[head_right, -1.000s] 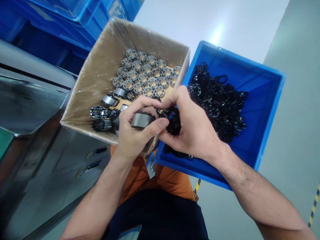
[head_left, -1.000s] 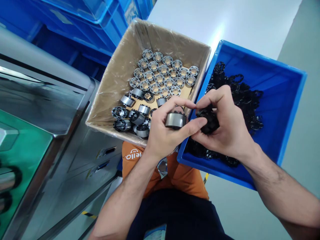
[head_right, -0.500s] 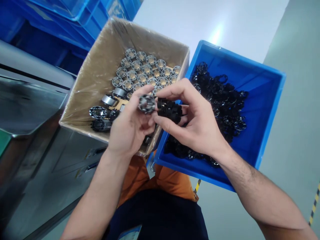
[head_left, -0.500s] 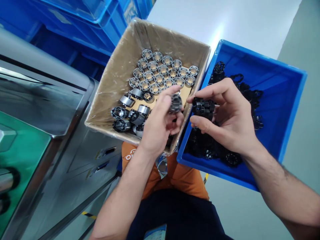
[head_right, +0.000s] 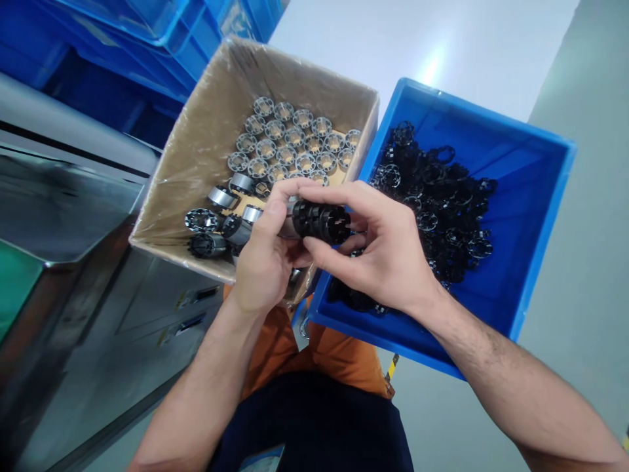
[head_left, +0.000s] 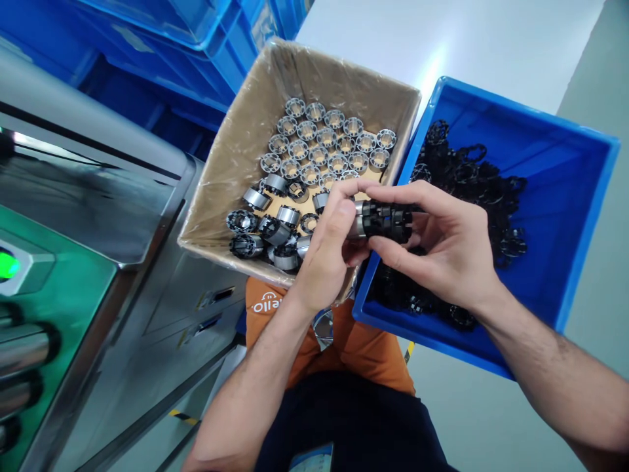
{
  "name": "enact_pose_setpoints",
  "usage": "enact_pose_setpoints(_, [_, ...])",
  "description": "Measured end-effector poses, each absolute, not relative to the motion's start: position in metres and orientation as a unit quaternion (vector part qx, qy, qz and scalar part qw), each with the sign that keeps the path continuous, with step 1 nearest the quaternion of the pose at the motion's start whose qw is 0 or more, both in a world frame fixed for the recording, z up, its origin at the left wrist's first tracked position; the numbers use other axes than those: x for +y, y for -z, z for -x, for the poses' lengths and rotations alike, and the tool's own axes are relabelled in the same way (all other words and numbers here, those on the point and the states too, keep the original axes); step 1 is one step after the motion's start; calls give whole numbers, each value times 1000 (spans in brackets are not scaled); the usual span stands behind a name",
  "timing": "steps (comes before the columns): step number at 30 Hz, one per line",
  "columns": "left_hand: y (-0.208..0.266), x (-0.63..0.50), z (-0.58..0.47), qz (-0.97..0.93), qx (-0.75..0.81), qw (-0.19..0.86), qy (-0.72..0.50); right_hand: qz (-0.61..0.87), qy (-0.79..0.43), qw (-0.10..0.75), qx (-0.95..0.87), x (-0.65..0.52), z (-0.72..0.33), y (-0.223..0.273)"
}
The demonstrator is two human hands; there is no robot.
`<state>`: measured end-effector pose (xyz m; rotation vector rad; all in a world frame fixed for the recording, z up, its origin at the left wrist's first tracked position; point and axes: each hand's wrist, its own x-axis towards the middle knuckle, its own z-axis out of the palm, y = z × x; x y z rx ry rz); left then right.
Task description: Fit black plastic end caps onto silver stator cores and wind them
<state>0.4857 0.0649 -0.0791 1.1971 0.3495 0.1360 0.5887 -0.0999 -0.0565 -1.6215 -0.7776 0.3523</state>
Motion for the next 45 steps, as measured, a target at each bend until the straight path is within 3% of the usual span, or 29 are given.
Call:
enact_pose_setpoints(11, [78, 70, -483, -569, 124, 812, -40, 735, -109, 541, -394, -107, -596, 47])
enact_pose_setpoints(19, [71, 83, -478, -599, 108, 792, -54, 699, -160, 609, -340, -111, -612, 49])
enact_pose_setpoints(24, [70, 138, -458, -810, 143, 548, -155, 637, -115, 707, -283, -109, -635, 57])
enact_pose_setpoints(29, [55, 141, -441, -913, 47, 405, 2, 619, -187, 722, -246, -106, -628, 58])
enact_pose_setpoints(33, [40, 138, -445, -918, 5, 389, 73, 607, -202, 743, -197, -103, -626, 64])
enact_pose_setpoints(37, [41, 157, -484, -916, 54, 396, -31, 592, -216, 756, -178, -103, -633, 70])
enact_pose_setpoints(45, [117, 164, -618, -933, 84, 349, -14, 607, -208, 740, -200, -107, -642, 74])
